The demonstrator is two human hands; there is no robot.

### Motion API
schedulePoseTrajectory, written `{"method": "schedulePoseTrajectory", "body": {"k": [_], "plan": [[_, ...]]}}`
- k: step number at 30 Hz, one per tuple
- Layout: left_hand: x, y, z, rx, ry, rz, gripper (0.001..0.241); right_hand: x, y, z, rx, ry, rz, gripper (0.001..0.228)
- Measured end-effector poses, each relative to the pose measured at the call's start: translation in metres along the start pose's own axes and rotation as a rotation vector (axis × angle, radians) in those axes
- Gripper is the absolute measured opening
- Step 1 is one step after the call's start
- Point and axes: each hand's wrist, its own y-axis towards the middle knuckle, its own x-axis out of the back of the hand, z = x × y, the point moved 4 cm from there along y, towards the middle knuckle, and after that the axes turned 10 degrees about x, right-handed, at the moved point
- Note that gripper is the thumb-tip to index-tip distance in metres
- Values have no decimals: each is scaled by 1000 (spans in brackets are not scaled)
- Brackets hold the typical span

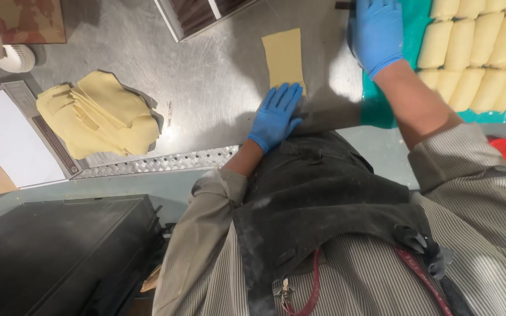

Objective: Rolling pastry dough sheets around chocolate bars to prepare pastries.

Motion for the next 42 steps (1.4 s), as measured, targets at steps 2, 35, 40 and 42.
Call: {"method": "schedulePoseTrajectory", "body": {"k": [2,35,40,42], "plan": [[19,6,-3,21,-32,77,75,-19,1,-10,162,-371,101,32],[-30,-22,69,667,-1409,-226,28,9,-108,52,233,-112,373,3],[-41,-23,76,691,-1404,-212,28,56,-127,80,2,414,369,31],[-31,-17,75,683,-1403,-206,27,38,-160,78,304,166,288,48]]}}
